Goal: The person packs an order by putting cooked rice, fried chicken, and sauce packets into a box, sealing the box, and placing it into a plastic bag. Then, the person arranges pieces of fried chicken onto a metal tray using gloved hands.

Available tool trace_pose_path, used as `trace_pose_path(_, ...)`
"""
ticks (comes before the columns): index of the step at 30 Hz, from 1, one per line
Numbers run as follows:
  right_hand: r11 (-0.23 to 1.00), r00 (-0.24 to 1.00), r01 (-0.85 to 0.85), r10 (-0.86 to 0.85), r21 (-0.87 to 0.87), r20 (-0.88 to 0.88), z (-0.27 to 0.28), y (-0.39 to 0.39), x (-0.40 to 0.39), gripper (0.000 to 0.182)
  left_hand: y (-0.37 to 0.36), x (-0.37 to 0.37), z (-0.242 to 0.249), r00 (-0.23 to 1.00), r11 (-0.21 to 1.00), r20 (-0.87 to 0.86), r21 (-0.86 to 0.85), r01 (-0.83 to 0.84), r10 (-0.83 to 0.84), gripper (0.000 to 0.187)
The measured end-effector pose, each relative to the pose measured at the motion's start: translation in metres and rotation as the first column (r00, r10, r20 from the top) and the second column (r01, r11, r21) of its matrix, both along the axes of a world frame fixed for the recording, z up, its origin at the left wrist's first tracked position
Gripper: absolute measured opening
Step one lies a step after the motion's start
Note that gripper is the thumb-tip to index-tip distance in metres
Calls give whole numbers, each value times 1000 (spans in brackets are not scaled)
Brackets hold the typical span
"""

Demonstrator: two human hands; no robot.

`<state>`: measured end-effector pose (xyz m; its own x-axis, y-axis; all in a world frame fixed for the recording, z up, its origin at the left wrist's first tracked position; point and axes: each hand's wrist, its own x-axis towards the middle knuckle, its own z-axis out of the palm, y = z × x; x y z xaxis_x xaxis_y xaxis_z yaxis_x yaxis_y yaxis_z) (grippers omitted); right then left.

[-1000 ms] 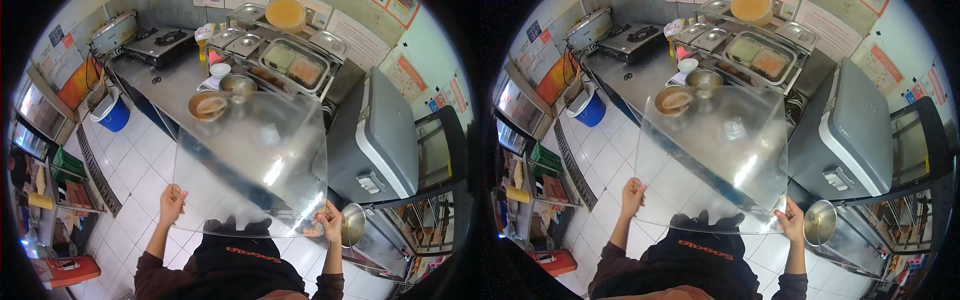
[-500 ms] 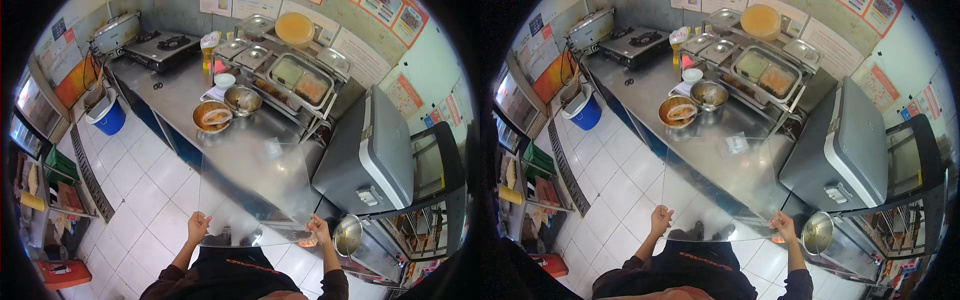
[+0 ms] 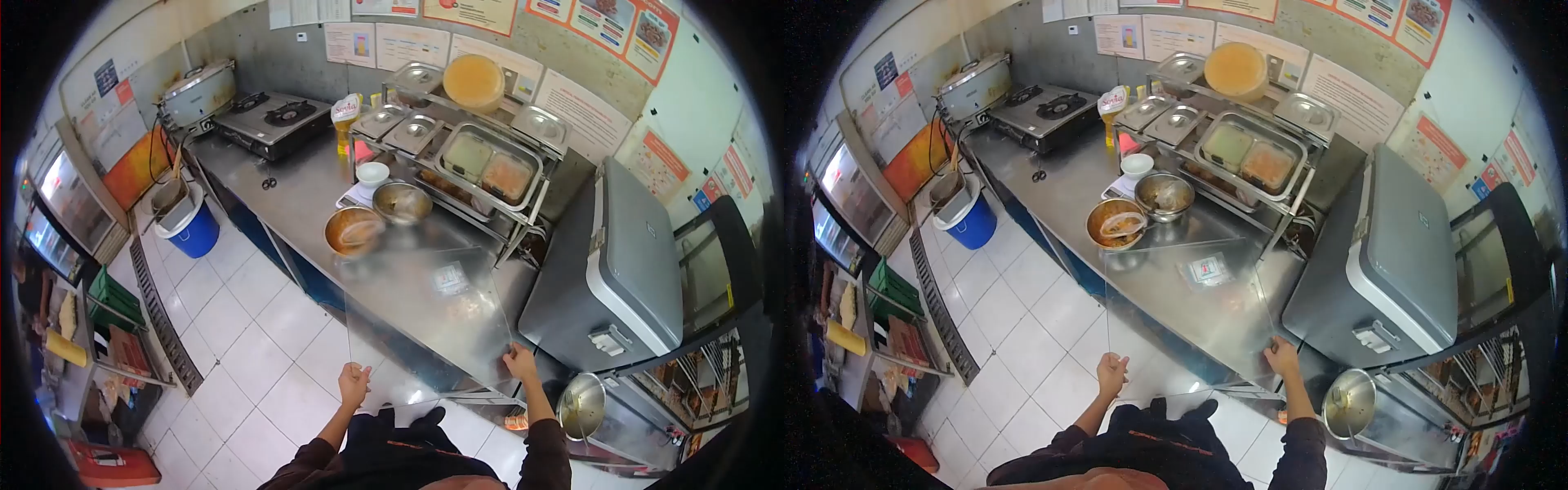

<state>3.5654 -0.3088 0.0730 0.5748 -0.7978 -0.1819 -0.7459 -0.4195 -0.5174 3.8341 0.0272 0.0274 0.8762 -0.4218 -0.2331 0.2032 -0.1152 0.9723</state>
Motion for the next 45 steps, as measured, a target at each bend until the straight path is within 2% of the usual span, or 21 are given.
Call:
trace_pose_path(4, 980, 963, 130, -161, -152, -215, 26, 22, 29, 37, -14, -1, 0, 994, 998, 91, 44, 55, -58, 20)
trace_pose_path(6, 962, 931, 46, -139, -270, -337, 44, 32, 32, 41, -13, -3, -3, 1000, 1000, 17, 9, -13, 13, 20)
trace_pose_path(8, 906, 969, 238, -246, -349, 24, 68, 48, 31, 31, -17, -9, -7, 998, 1000, 56, -15, -6, 6, 19)
trace_pose_path(9, 896, 959, 273, -283, -351, 24, 82, 50, 29, 31, -16, -7, -13, 998, 1000, 57, 4, -18, 18, 19)
trace_pose_path(11, 948, 860, 310, -244, -79, 449, 115, 45, 5, 23, -17, -5, -35, 992, 999, 124, -28, 18, -15, 18)
trace_pose_path(12, 927, 851, 365, -292, -91, 437, 142, 46, -11, 23, -20, -6, -31, 995, 999, 95, -40, 30, -26, 18)
trace_pose_path(15, 567, 579, 745, -288, -351, 763, 199, 27, -56, 16, -24, -1, -21, 990, 990, 46, 48, 135, -137, 21)
trace_pose_path(18, 240, 315, 937, -262, -254, 912, 217, -6, -119, 40, -19, 8, -27, 977, 972, 29, 113, 206, -211, 25)
trace_pose_path(19, 219, 308, 942, -263, -255, 914, 223, -18, -131, 40, -21, 9, -26, 975, 962, 6, 164, 219, -223, 26)
trace_pose_path(23, 379, 299, 905, -249, -191, 921, 225, -54, -177, 70, -30, 7, -29, 984, 942, 25, 296, 160, -175, 36)
trace_pose_path(26, 536, 226, 838, -175, -100, 958, 214, -71, -190, 75, -42, 4, -24, 983, 843, 104, 505, -186, 154, 46)
trace_pose_path(29, 611, 154, 788, -83, -71, 985, 219, -72, -189, 77, -48, 14, -35, 962, 822, 118, 500, -272, 247, 52)
trace_pose_path(31, 601, 200, 789, -53, -129, 978, 226, -75, -189, 76, -53, 24, -47, 952, 725, 205, 617, -306, 228, 63)
trace_pose_path(33, 565, 182, 814, -28, -135, 983, 224, -78, -186, 77, -55, 33, -75, 812, 569, 563, 623, -537, 150, 71)
trace_pose_path(35, 586, 183, 800, -30, -131, 983, 231, -79, -184, 79, -113, -28, 30, 697, 309, 716, 673, -672, -42, 72)
trace_pose_path(37, 603, 149, 783, 56, -153, 987, 250, -81, -182, 80, -160, -42, 81, 421, 623, 901, 387, -680, -100, 72)
trace_pose_path(38, 608, 166, 776, 62, -169, 984, 264, -81, -180, 83, -193, -38, 94, 232, 812, 973, 131, -568, 5, 70)
trace_pose_path(40, 645, 179, 719, 187, -258, 966, 291, -90, -178, 86, -271, -104, 217, 221, 969, 968, -67, -237, 121, 60)
trace_pose_path(41, 638, 224, 693, 251, -335, 942, 309, -93, -174, 87, -297, -137, 262, 267, 990, 953, -141, -26, 143, 55)
trace_pose_path(43, 648, 275, 593, 395, -478, 876, 347, -103, -163, 88, -331, -179, 331, -32, 949, 994, -87, 304, 101, 48)
trace_pose_path(45, 620, 305, 451, 569, -642, 763, 387, -116, -148, 88, -361, -214, 385, -130, 854, 980, -64, 516, 152, 48)
